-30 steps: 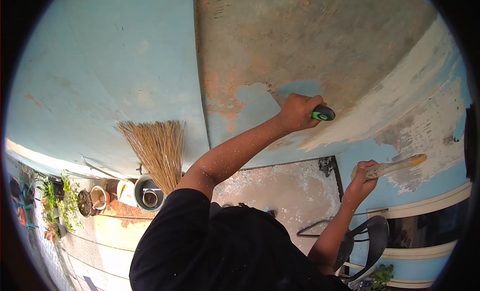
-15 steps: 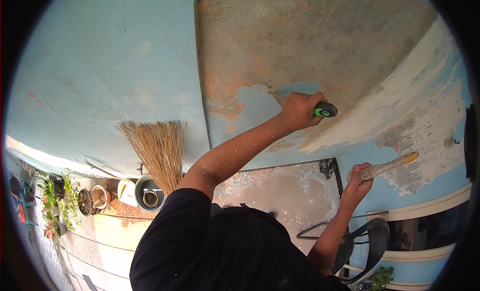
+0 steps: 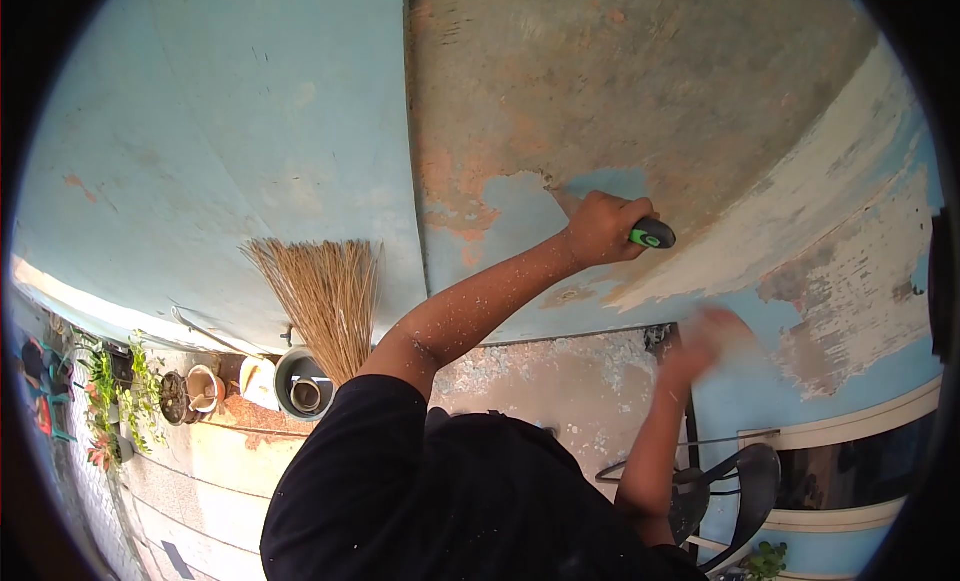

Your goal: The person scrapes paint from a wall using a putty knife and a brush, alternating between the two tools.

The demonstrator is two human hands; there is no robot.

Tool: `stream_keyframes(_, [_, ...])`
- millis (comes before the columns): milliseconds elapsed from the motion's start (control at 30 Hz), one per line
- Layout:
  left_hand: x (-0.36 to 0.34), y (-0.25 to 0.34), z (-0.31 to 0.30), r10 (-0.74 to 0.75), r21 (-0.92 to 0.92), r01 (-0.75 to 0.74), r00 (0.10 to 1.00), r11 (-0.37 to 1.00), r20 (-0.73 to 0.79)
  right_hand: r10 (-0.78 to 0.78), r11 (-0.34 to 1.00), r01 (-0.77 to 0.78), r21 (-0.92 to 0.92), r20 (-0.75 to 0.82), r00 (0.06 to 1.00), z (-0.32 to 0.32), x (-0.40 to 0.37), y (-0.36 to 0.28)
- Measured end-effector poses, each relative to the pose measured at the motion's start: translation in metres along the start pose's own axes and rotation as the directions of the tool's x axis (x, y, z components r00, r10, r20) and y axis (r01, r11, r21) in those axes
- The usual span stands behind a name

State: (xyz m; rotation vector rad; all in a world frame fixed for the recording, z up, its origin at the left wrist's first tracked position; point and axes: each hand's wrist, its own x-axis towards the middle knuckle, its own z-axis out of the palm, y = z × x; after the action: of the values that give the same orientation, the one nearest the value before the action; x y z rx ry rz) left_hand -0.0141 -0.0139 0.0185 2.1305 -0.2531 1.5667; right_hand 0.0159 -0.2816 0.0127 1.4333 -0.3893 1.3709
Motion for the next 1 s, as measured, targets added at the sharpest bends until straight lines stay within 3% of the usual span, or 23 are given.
stream_keyframes(33, [-0.002, 0.001, 0.001, -0.016, 0.0, 0.016, 1.0, 1.0, -0.007, 0.079, 0.781, -0.154, 0.605, 0.15, 0.986, -0.002, -0.003, 0.005])
stream_keyframes(67, [-0.007, 0.005, 0.001, -0.014, -0.002, 0.014, 1.0, 1.0, 0.0, 0.05, 0.22, -0.324, 0.92, 0.321, 0.946, -0.006, -0.003, 0.008])
stream_keyframes(100, [-0.003, 0.002, 0.0, 0.012, 0.016, -0.012, 1.0, 1.0, 0.008, -0.056, -0.446, -0.404, 0.799, 0.426, 0.903, -0.01, 0.011, 0.001])
stream_keyframes(133, [-0.004, 0.0, -0.002, 0.021, 0.034, -0.022, 1.0, 0.999, 0.021, -0.221, -0.888, -0.358, 0.289, 0.416, 0.882, -0.012, 0.022, -0.002])
stream_keyframes(167, [-0.012, 0.003, 0.0, 0.001, 0.023, -0.002, 0.999, 1.0, 0.034, -0.197, -0.915, -0.366, 0.171, 0.601, 0.774, 0.008, 0.037, 0.014])
stream_keyframes(233, [-0.006, 0.002, 0.0, 0.012, 0.0, -0.012, 0.999, 1.0, 0.053, -0.166, -0.763, -0.565, 0.315, 0.748, 0.642, 0.006, 0.059, 0.045])
stream_keyframes(267, [-0.002, -0.001, 0.0, 0.016, -0.001, -0.016, 0.999, 1.0, 0.052, -0.162, -0.764, -0.562, 0.316, 0.75, 0.642, -0.003, 0.056, 0.039])
stream_keyframes(333, [-0.007, 0.0, 0.0, 0.027, -0.035, -0.026, 0.999, 0.999, 0.021, -0.269, -0.745, -0.5, 0.441, 0.486, 0.831, -0.029, 0.026, 0.01])
stream_keyframes(400, [-0.012, 0.005, 0.0, 0.033, -0.04, -0.032, 0.999, 0.999, 0.035, -0.348, -0.755, -0.383, 0.532, 0.169, 0.922, -0.045, 0.017, -0.015])
stream_keyframes(433, [-0.009, 0.001, -0.003, 0.031, -0.028, -0.03, 0.999, 0.999, 0.038, -0.33, -0.769, -0.361, 0.528, 0.157, 0.931, -0.039, 0.032, -0.017])
stream_keyframes(500, [-0.018, 0.006, 0.003, -0.004, -0.027, 0.006, 0.998, 1.0, 0.069, -0.409, -0.862, -0.5, 0.084, 0.468, 0.783, -0.012, 0.027, 0.01])
stream_keyframes(633, [-0.001, 0.013, 0.001, -0.008, -0.038, 0.008, 1.0, 0.999, 0.008, -0.46, -0.842, -0.535, 0.072, 0.424, 0.78, -0.013, 0.019, 0.015])
stream_keyframes(700, [0.001, 0.014, -0.001, -0.01, -0.027, 0.009, 1.0, 1.0, -0.013, -0.47, -0.83, -0.534, 0.16, 0.315, 0.825, -0.013, 0.008, 0.012])
stream_keyframes(1000, [0.005, 0.006, -0.002, -0.016, 0.039, 0.017, 0.999, 0.999, -0.031, -0.507, -0.801, -0.582, 0.139, 0.361, 0.783, 0.002, -0.01, 0.004])
